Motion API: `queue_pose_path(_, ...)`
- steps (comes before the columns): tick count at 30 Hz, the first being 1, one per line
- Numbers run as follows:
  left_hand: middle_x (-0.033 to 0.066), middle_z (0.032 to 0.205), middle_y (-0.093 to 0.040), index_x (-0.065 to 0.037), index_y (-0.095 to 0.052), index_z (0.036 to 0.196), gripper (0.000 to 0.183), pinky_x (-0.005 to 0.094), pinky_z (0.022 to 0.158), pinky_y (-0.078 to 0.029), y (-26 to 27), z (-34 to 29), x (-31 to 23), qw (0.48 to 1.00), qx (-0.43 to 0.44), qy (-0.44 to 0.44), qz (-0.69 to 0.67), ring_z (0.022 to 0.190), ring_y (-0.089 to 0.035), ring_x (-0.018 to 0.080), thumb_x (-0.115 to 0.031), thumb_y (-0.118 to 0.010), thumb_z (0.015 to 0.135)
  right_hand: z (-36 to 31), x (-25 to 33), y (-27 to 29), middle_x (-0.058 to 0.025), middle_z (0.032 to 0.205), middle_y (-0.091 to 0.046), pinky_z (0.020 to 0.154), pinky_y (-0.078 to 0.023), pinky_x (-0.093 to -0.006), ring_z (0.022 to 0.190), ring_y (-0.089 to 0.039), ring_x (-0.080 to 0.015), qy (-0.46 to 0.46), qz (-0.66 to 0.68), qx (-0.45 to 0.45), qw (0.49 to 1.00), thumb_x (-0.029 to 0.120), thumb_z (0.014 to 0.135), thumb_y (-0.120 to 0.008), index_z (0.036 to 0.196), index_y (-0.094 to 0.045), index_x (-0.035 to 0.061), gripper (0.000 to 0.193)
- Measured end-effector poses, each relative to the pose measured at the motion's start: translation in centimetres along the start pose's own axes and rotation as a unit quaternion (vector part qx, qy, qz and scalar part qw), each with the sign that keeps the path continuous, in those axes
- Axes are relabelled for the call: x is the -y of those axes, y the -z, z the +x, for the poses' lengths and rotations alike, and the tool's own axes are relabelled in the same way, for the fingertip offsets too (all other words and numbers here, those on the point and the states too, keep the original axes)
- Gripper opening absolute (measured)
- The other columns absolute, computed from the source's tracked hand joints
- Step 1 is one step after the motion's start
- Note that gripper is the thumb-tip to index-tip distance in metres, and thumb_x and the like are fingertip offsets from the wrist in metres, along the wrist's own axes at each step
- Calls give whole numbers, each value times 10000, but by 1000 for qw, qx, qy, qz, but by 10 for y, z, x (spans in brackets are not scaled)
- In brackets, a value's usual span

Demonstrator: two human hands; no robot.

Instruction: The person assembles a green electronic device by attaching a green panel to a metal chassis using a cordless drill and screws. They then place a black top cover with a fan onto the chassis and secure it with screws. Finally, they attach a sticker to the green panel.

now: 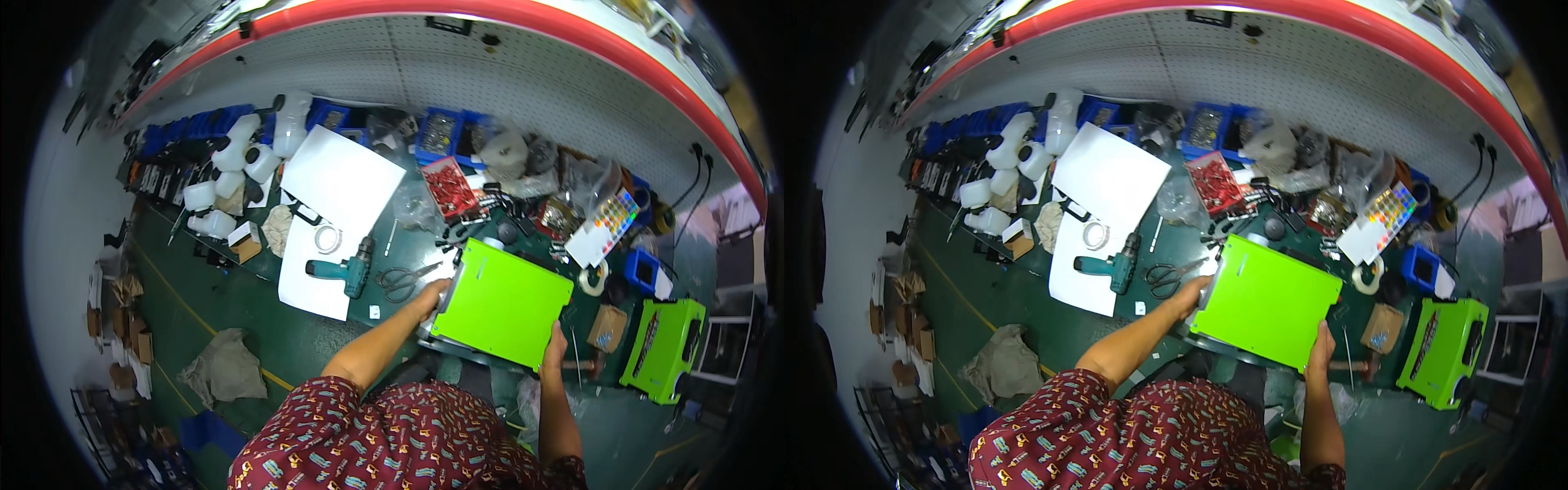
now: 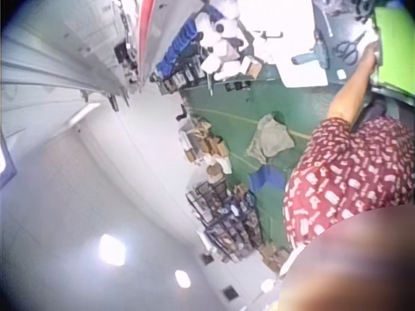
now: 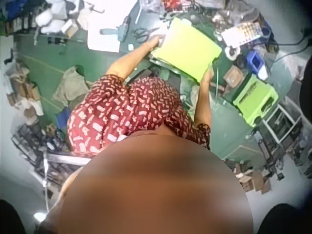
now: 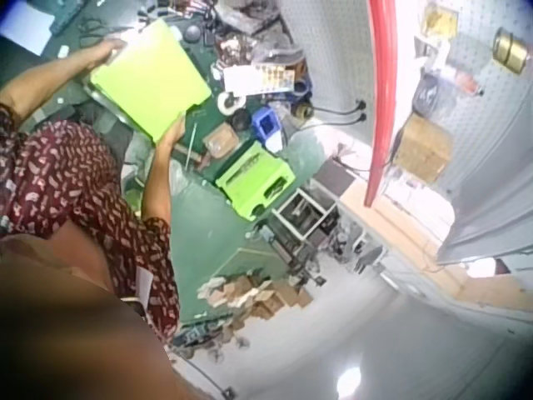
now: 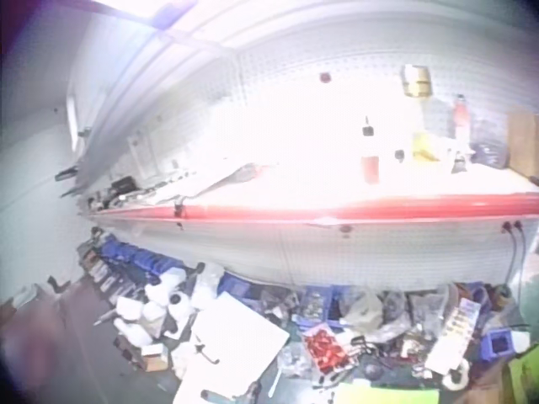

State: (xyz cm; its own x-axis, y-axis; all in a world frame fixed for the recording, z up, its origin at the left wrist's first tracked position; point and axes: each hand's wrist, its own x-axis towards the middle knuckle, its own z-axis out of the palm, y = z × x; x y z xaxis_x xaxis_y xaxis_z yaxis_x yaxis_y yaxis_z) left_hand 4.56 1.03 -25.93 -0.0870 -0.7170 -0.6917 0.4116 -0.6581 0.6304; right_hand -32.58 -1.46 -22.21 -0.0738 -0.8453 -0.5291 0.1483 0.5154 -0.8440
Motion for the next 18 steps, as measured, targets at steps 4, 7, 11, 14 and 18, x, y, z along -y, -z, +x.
queue_pose_path(4, 116, 1318, -673, -39, -632, 1361, 493, 397, 1056, -456, 12, 13, 19, 992, -73, -51, 92, 1231, -604, 269, -387, -483, 1045, 1, -4, 9, -63, 1181, -686, 927, -491, -310, 1054, -631, -174, -8, -5, 44, 999, 407, 1116, -487, 1301, -648, 8, 469)
queue_pose_path(7, 194, 1217, -690, 8, -658, 1247, 398, 386, 1008, -497, 22, 19, -3, 934, -138, -144, 296, 1133, -655, 336, -262, -587, 962, 2, 3, 6, -71, 1202, -681, 950, -485, -319, 1080, -628, -186, 5, -14, 30, 999, 427, 1111, -485, 1316, -637, 13, 487)
queue_pose_path(11, 236, 1490, -516, -56, -465, 1513, 792, 528, 1157, -371, 54, 11, -87, 686, -453, -337, 459, 1379, -481, 429, -174, -780, 796, -8, 19, 8, -85, 1193, -700, 955, -482, -330, 1084, -637, -199, 17, -138, -31, 990, 401, 1095, -535, 1303, -661, -7, 475)
queue_pose_path(14, 215, 1695, -218, -122, -207, 1661, 1093, 651, 1200, -236, 95, 28, -134, 640, -523, -185, 532, 1545, -253, 411, -266, -851, 789, -9, 25, 17, -108, 1207, -704, 977, -479, -333, 1110, -640, -217, 73, -203, -87, 973, 348, 1078, -578, 1290, -672, -44, 455)
queue_pose_path(18, 251, 1702, -145, -111, -97, 1682, 1130, 653, 1216, -230, 137, 45, -148, 686, -477, -112, 538, 1561, -197, 435, -274, -830, 837, -23, 35, 24, -194, 1298, -691, 1055, -475, -366, 1202, -640, -274, 138, -291, -134, 937, 288, 1044, -634, 1308, -659, -85, 457)
